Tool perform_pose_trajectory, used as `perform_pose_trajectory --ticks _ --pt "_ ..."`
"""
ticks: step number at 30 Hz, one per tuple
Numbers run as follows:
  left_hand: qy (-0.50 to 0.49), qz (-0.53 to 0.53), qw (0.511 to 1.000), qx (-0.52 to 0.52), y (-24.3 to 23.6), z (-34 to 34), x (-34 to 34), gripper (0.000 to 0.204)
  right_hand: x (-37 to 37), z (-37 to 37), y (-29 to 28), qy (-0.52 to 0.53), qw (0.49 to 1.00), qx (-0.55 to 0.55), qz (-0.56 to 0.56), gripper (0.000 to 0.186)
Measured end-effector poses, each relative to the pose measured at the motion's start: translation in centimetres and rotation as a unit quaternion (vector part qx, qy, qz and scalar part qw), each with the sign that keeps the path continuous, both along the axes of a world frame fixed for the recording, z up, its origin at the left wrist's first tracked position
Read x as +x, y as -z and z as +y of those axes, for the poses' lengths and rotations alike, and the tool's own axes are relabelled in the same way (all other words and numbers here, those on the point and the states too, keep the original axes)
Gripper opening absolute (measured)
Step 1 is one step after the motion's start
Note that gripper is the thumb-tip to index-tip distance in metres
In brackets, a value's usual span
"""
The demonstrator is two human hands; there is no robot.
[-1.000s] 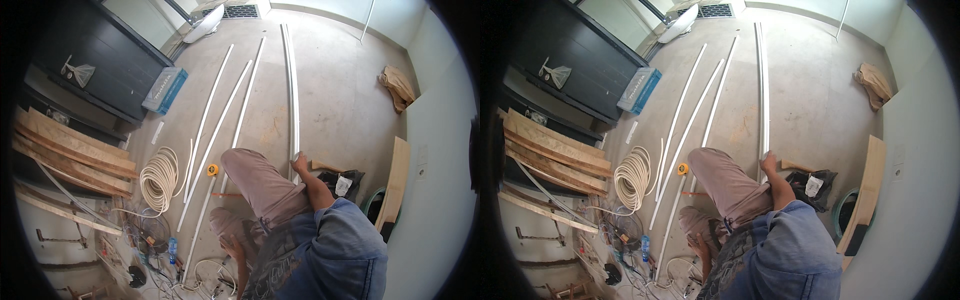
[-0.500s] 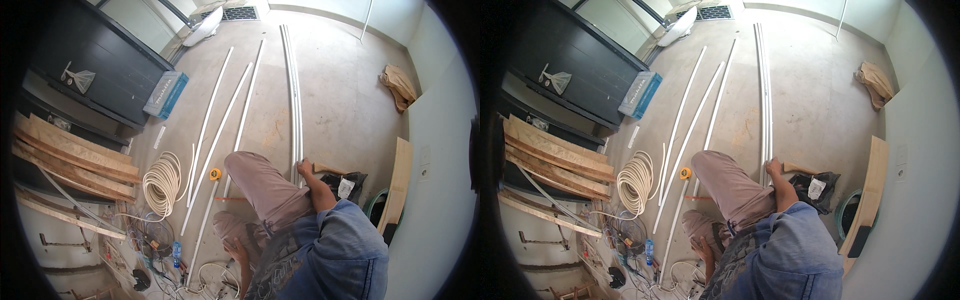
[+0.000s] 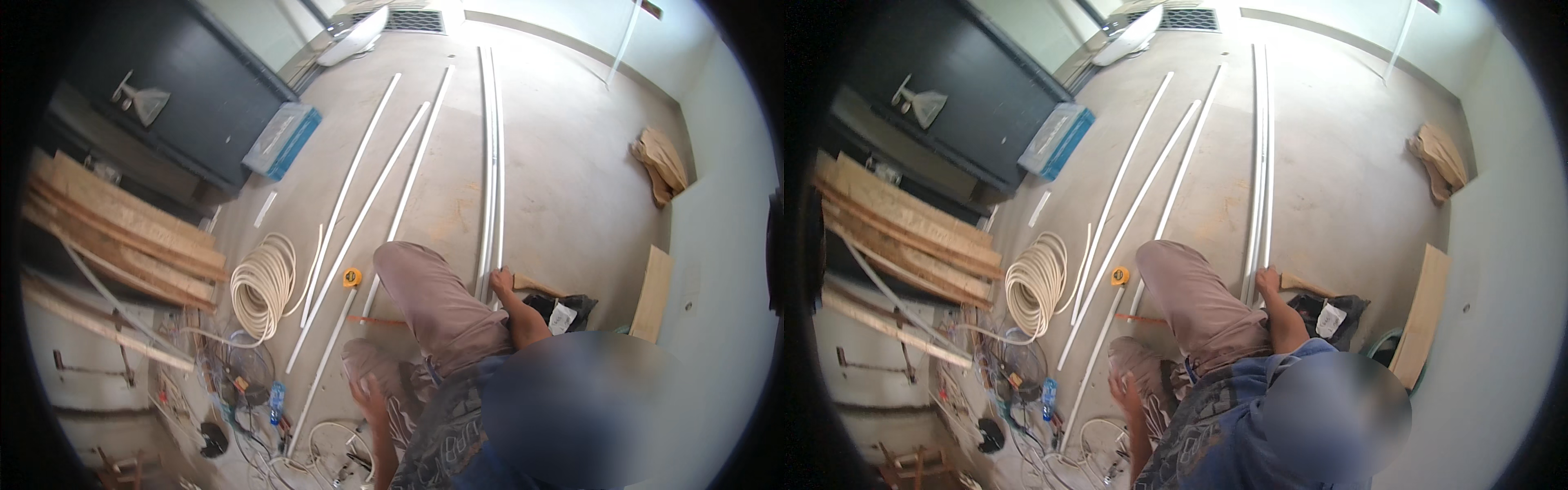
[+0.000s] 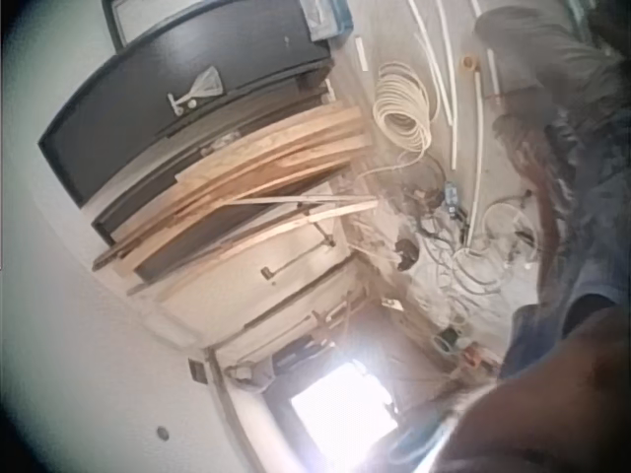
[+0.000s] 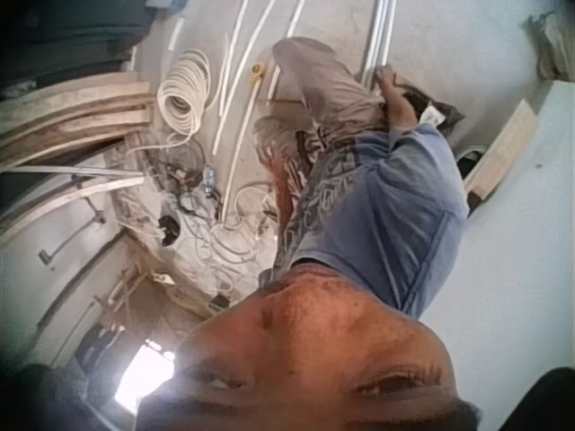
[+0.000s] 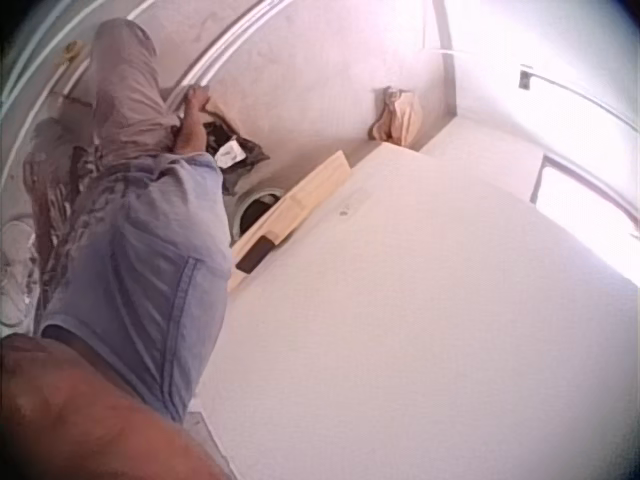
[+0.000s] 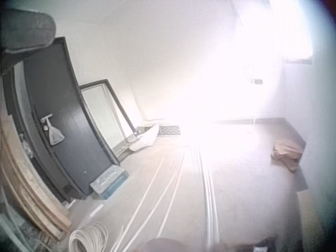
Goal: The person measures and marks a white conduit on the floor, cuts it using a hand saw, and then places the conduit into a groove in the wall.
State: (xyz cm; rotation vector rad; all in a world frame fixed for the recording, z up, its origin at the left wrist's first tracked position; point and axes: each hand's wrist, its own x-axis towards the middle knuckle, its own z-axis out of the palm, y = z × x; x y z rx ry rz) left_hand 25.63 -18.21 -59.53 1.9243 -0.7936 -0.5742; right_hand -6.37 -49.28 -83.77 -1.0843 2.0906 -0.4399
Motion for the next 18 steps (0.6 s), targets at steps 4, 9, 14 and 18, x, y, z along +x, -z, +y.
perform_pose_trajectory --ticks 4,9,14,18 --pt "0.072 0.269 0.927 -0.252 -18.7 -8.7 -3.3 0.055 -4.4 -1.1 4.4 -0.04 0.991 -0.087 0.096 0.054" --pt "0.245 0.343 0.702 -0.574 -35.2 -5.9 -4.8 0.048 -0.6 -0.4 2.3 0.132 0.988 -0.065 -0.054 0.056" --pt "0.275 0.295 0.63 -0.664 -40.1 -1.8 -6.0 0.043 1.5 1.4 -3.3 0.162 0.946 -0.015 -0.282 0.048" --pt "0.293 0.284 0.608 -0.682 -41.0 -1.6 -6.0 0.04 -0.6 1.0 -4.3 0.154 0.941 -0.026 -0.302 0.047"
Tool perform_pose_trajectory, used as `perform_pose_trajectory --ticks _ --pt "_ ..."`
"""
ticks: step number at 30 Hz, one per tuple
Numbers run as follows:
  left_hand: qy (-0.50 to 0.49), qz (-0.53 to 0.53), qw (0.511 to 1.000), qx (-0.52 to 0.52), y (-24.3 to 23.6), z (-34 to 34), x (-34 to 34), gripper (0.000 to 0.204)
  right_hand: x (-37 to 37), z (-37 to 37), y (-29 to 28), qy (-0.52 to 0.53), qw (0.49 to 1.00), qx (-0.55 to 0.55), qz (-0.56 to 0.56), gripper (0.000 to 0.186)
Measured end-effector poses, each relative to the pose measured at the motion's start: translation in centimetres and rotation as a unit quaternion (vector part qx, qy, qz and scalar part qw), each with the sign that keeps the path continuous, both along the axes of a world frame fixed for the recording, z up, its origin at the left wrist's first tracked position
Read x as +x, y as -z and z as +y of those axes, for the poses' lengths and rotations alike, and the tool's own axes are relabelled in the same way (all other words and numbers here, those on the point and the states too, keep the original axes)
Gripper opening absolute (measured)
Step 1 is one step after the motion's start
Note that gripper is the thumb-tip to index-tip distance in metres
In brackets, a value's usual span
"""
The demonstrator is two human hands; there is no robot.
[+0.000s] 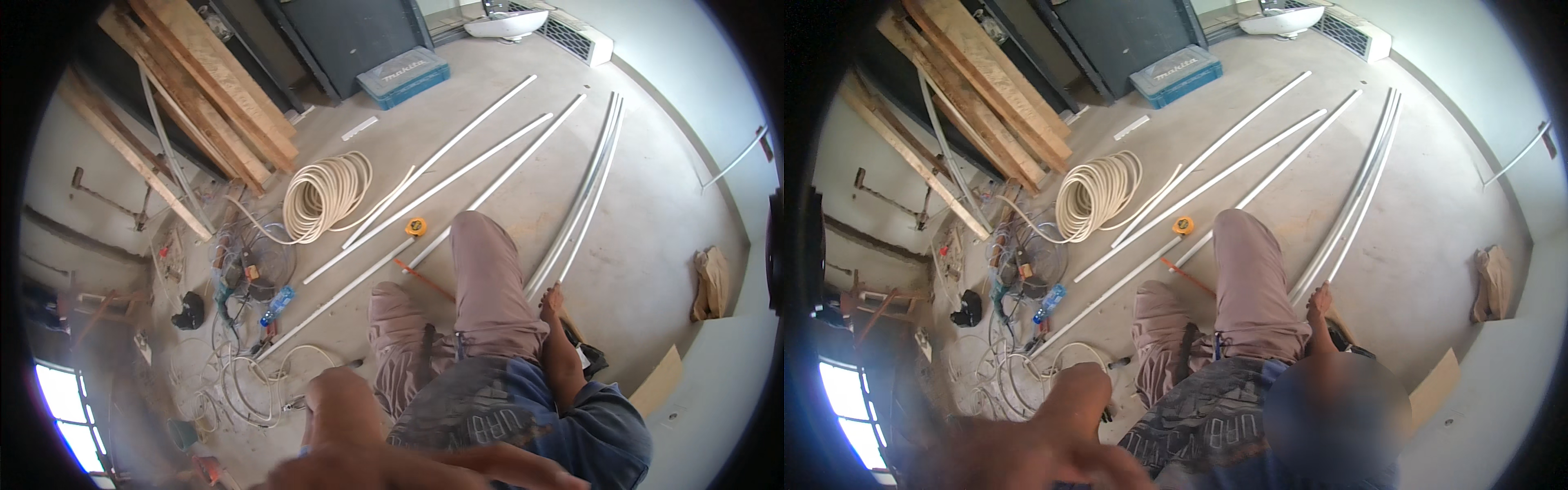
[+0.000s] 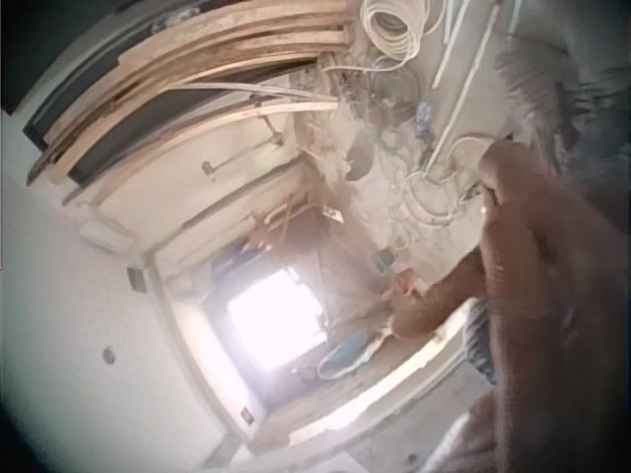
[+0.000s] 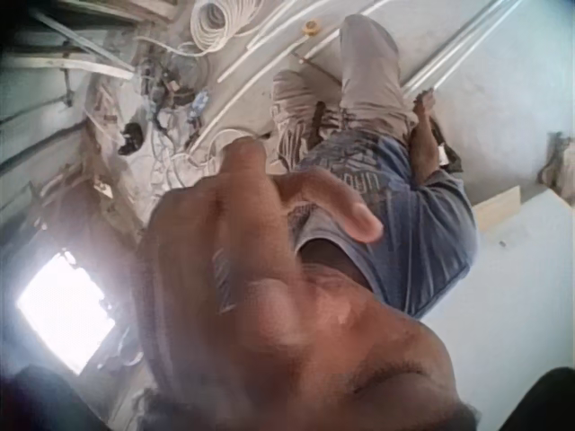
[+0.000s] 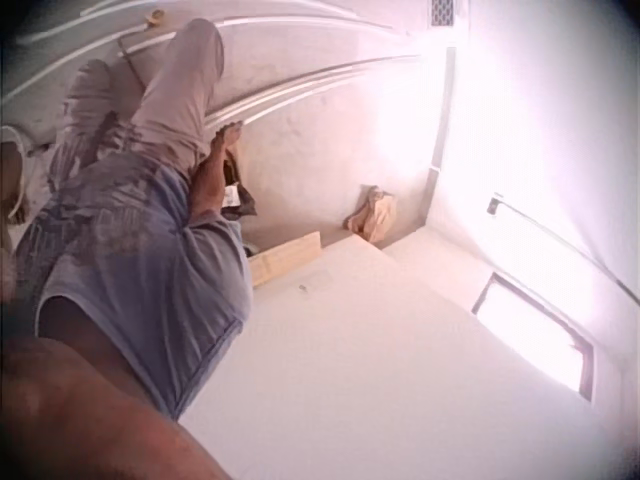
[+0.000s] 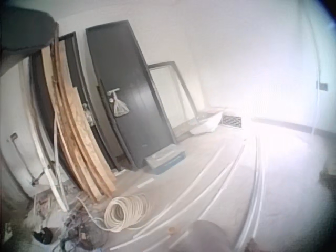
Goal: The person measures and marks a white conduit on the floor, cuts it using a hand saw, and then places the conduit into a groove in the wall.
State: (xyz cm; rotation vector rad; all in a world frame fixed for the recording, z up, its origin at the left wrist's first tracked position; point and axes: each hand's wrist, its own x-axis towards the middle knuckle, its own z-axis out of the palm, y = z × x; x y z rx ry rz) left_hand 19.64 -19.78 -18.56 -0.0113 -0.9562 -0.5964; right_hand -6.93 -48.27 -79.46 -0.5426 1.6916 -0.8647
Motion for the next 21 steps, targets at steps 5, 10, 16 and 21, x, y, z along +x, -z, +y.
perform_pose_trajectory --ticks 5,10,16,21 --pt "0.009 0.011 1.0 -0.012 -0.2 -0.2 1.1 0.038 0.2 -0.5 0.0 -0.026 0.993 -0.023 0.114 0.052" --pt "-0.019 0.057 0.984 -0.17 3.4 -4.7 0.7 0.051 -1.3 -2.0 -2.0 -0.021 0.989 -0.099 0.105 0.055" --pt "-0.039 -0.19 0.979 0.066 3.5 -2.3 2.1 0.046 2.5 -2.8 -13.6 -0.046 0.983 -0.175 -0.013 0.043" --pt "-0.156 -0.304 0.9 0.27 8.5 -10.1 3.0 0.073 4.2 -2.2 -20.9 -0.058 0.961 -0.269 -0.037 0.037"
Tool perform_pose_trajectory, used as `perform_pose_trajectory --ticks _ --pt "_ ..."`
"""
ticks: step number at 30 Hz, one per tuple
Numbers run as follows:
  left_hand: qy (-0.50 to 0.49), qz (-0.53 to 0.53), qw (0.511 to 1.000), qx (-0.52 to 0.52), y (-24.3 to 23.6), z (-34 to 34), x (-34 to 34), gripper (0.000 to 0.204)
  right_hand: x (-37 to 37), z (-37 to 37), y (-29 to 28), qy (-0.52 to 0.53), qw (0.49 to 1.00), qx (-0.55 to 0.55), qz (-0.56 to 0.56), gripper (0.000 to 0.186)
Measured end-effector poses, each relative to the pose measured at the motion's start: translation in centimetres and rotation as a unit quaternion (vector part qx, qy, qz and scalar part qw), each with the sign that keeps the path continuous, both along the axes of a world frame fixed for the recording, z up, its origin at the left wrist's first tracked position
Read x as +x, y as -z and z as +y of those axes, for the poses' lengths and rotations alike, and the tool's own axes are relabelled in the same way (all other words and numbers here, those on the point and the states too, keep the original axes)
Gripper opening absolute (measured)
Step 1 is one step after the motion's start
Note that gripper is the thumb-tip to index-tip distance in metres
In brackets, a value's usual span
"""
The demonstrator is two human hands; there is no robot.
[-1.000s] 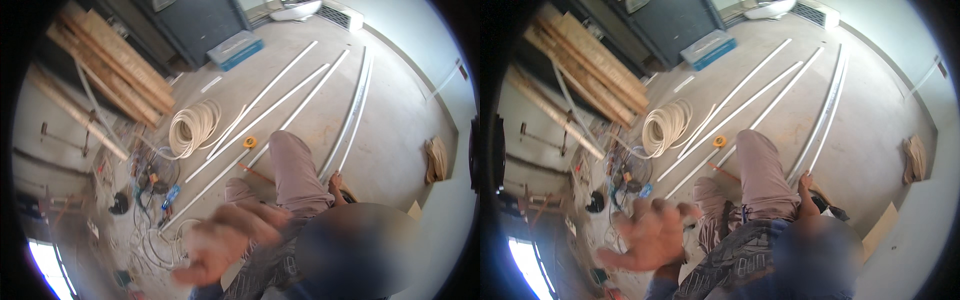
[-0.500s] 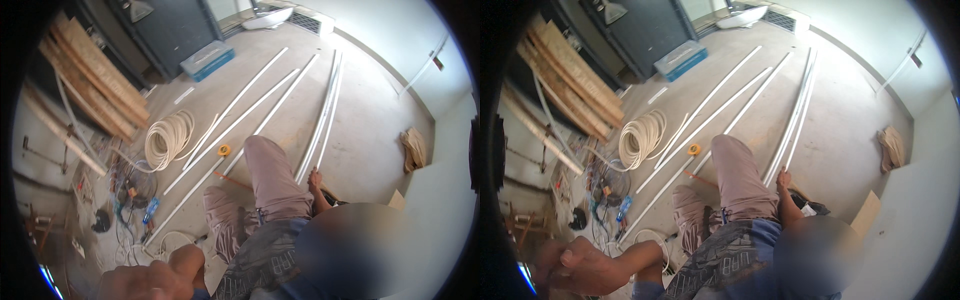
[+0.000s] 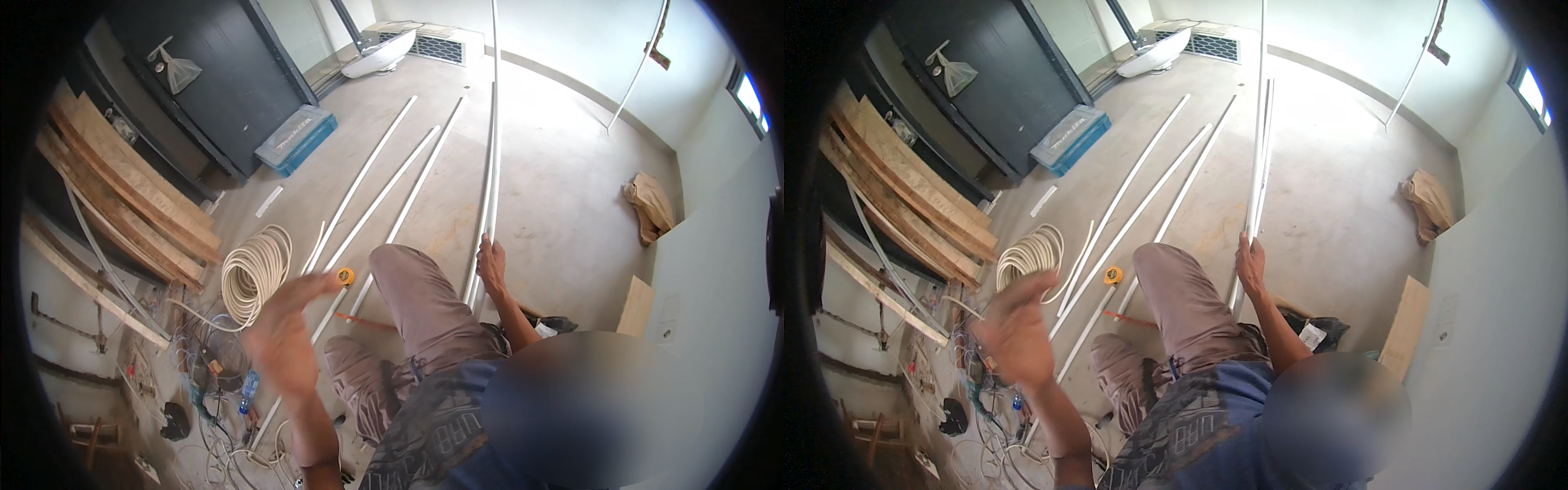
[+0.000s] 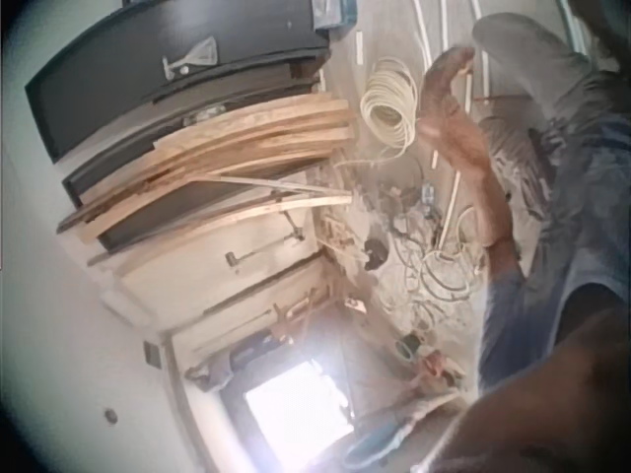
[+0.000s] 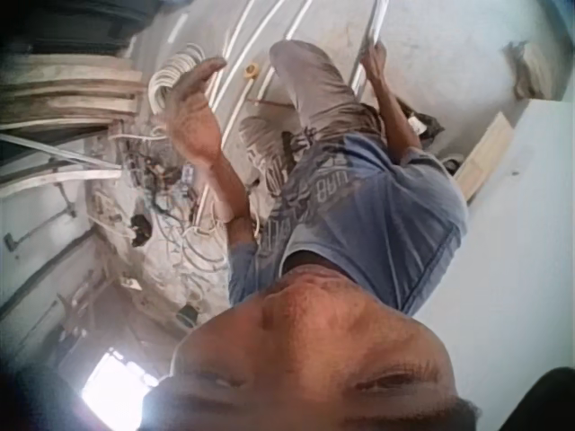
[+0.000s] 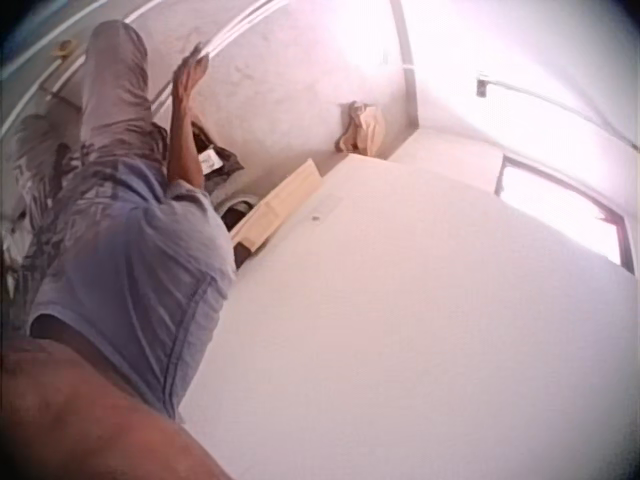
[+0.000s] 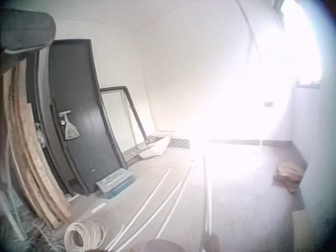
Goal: The person measures and marks a white conduit on the floor, cuts it using a hand saw, and then places the conduit into a groove in the wall.
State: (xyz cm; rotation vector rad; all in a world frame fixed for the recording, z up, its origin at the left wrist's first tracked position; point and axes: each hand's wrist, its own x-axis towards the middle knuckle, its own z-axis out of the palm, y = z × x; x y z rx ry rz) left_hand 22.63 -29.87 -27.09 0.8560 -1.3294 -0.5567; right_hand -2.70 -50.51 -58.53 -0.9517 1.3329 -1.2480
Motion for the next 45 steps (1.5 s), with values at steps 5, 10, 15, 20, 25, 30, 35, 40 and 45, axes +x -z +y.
perform_pose_trajectory --ticks 5,10,15,20,25,30,35,40,45 --pt "-0.069 -0.127 0.98 0.137 4.2 -5.2 0.4 0.051 3.5 0.9 -4.8 -0.023 0.993 -0.111 0.04 0.032" --pt "-0.069 -0.11 0.98 0.154 5.7 -7.1 -1.3 0.042 8.7 4.5 -10.2 -0.195 0.955 -0.196 -0.106 0.026" --pt "-0.086 -0.077 0.991 0.063 1.7 -6.9 -0.7 0.052 15.0 11.5 -8.1 -0.329 0.904 -0.261 0.074 0.031" --pt "-0.272 0.085 0.958 -0.026 -6.7 0.5 4.5 0.045 18.5 14.4 -8.4 -0.519 0.78 -0.344 0.056 0.031" --pt "-0.463 0.04 0.878 -0.113 -12.6 10.1 10.6 0.057 12.0 5.5 -1.1 -0.342 0.901 -0.251 0.096 0.025" --pt "-0.536 0.006 0.831 -0.149 -16.3 19.9 15.7 0.048 1.9 -5.3 14.7 -0.195 0.966 0.092 0.141 0.033" --pt "-0.525 0.01 0.835 -0.161 -17.4 26.8 20.9 0.051 -3.4 -3.4 24.8 -0.213 0.85 0.03 0.48 0.063" --pt "-0.544 0.029 0.825 -0.153 -13.7 27.0 20.9 0.043 -3.4 -2.4 25.1 -0.197 0.786 0.226 0.541 0.068" --pt "-0.643 0.07 0.754 -0.116 -5.6 27.2 21.4 0.043 -2.9 -1.2 23.1 -0.21 0.833 0.229 0.457 0.068"
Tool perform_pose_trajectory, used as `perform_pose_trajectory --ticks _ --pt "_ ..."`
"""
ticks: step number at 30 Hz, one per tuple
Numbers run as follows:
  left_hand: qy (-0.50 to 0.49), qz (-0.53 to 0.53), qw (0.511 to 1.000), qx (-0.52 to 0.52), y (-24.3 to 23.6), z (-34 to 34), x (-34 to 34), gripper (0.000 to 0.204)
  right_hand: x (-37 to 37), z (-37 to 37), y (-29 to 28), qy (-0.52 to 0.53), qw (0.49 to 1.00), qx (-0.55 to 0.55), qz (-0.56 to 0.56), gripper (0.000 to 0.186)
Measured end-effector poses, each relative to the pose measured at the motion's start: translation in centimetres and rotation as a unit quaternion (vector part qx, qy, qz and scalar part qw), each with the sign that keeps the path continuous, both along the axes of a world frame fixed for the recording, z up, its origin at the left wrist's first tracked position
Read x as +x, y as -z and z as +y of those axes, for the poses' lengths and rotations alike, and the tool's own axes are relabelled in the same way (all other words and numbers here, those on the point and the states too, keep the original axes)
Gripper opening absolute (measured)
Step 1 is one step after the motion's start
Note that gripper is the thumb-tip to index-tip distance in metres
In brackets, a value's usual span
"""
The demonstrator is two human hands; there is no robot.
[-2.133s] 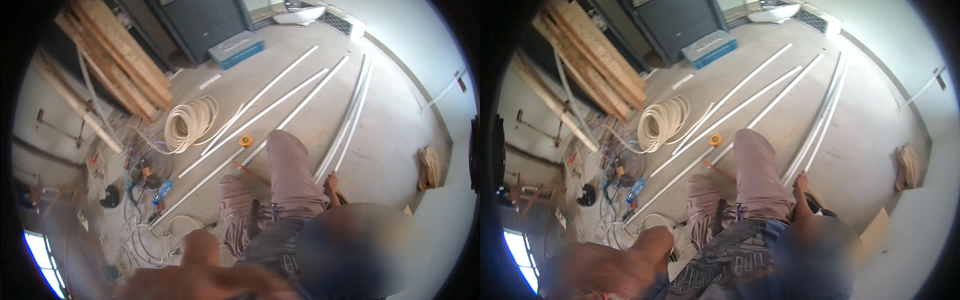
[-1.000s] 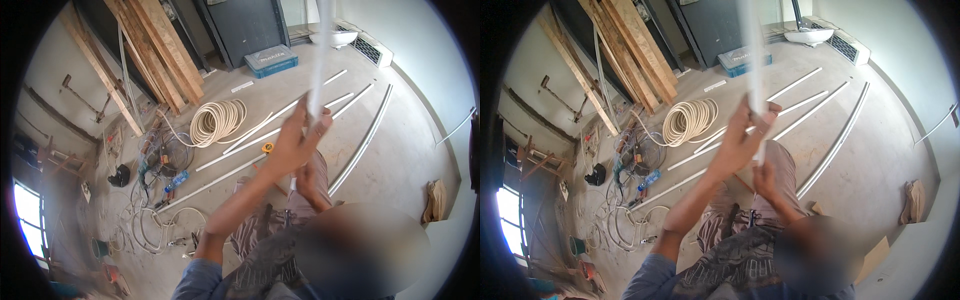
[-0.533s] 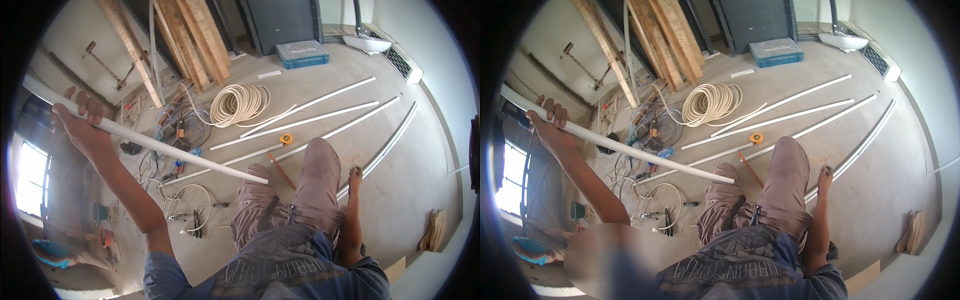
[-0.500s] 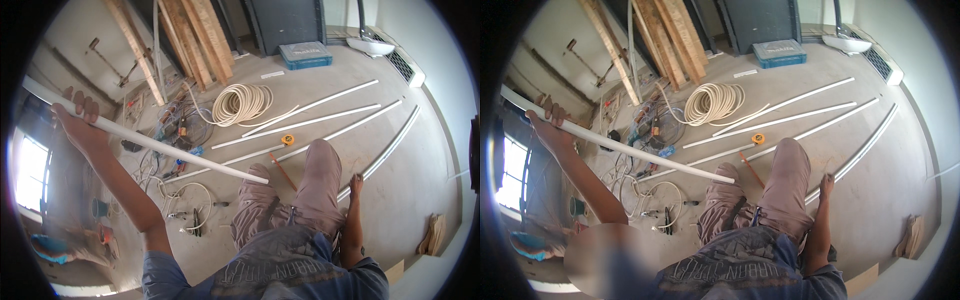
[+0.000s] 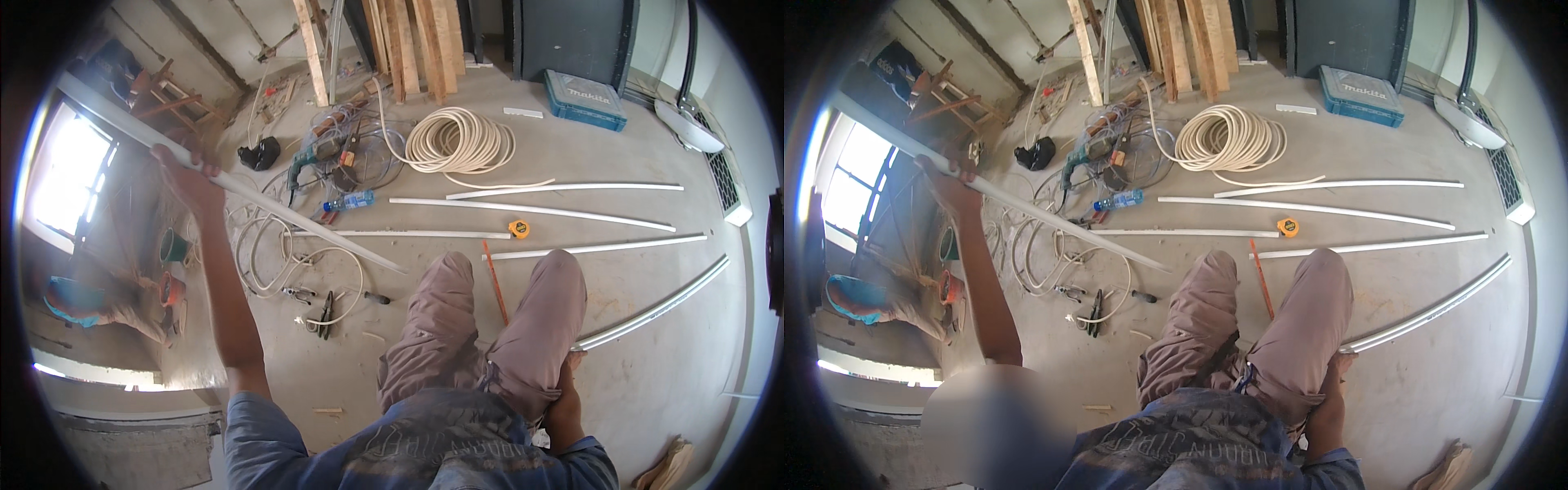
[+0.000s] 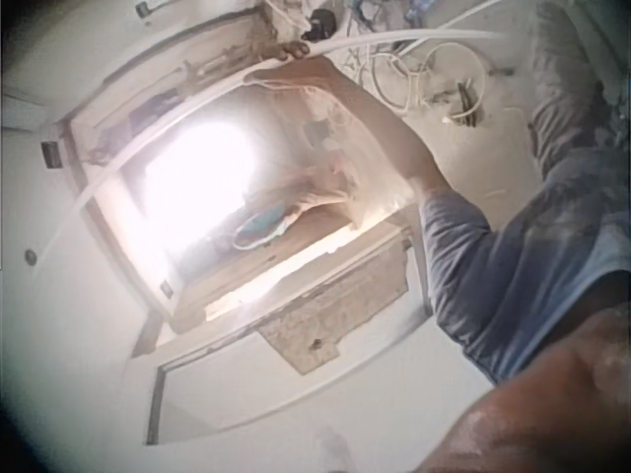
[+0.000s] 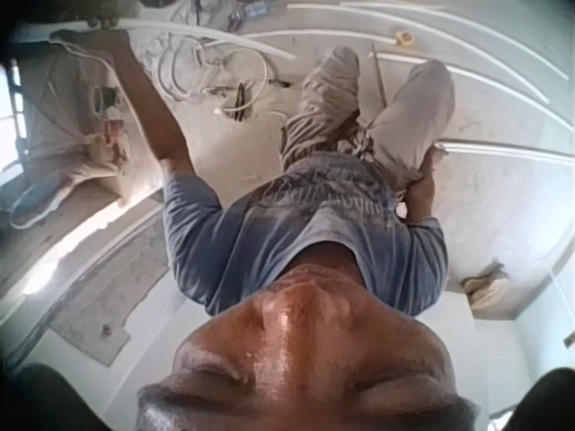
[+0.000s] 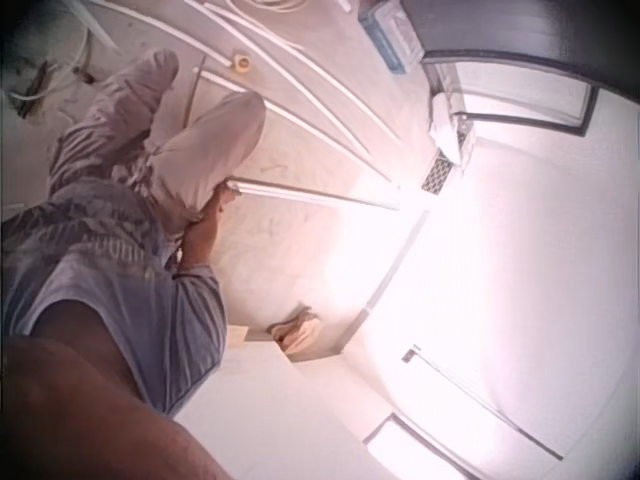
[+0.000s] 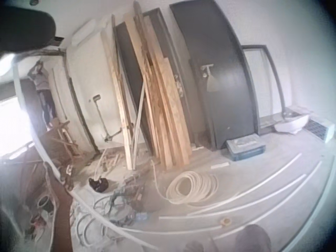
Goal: The person measures and marks a white conduit on the floor, cuts it using a hand saw, and then places the conduit into a groove in the wall.
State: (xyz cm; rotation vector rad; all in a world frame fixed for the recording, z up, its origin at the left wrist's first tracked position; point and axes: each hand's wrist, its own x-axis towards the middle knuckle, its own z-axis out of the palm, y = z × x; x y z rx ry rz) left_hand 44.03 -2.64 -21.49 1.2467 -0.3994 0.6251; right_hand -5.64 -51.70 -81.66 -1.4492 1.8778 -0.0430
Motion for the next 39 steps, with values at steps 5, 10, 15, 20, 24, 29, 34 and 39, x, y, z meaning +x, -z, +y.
perform_pose_trajectory --ticks 5,10,15,20,24,29,34,39 --pt "-0.017 0.021 0.999 0.046 1.9 -1.0 1.3 0.039 -1.5 4.1 -5.9 0.077 0.967 0.078 -0.23 0.069" --pt "-0.131 0.068 0.987 0.056 3.4 -4.0 8.1 0.042 -0.6 9.7 -18.8 0.162 0.875 0.228 -0.396 0.069" --pt "-0.069 0.041 0.994 0.074 4.2 -5.8 8.6 0.043 3.7 9.3 -31.7 0.165 0.83 0.315 -0.43 0.069" --pt "-0.141 0.095 0.981 0.089 3.9 -11.1 7.8 0.034 -4.5 -3.2 -7.5 0.132 0.958 0.041 -0.249 0.037" --pt "-0.101 0.08 0.986 0.102 4.3 -8.2 4.1 0.039 -1.1 -5.9 -13.7 0.225 0.953 0.024 -0.199 0.023" --pt "-0.14 0.179 0.967 0.117 3.2 -6.2 0.5 0.039 -1.0 -7.5 -30.5 0.2 0.956 0.02 -0.215 0.022" --pt "-0.111 0.325 0.928 0.143 0.8 -8.1 -0.9 0.035 -5.0 -8.6 -44.4 0.147 0.935 -0.023 -0.321 0.026" --pt "-0.246 0.48 0.816 0.206 1.1 0.7 -6.2 0.036 -1.5 -4.3 -55.9 0.159 0.944 -0.006 -0.288 0.024"
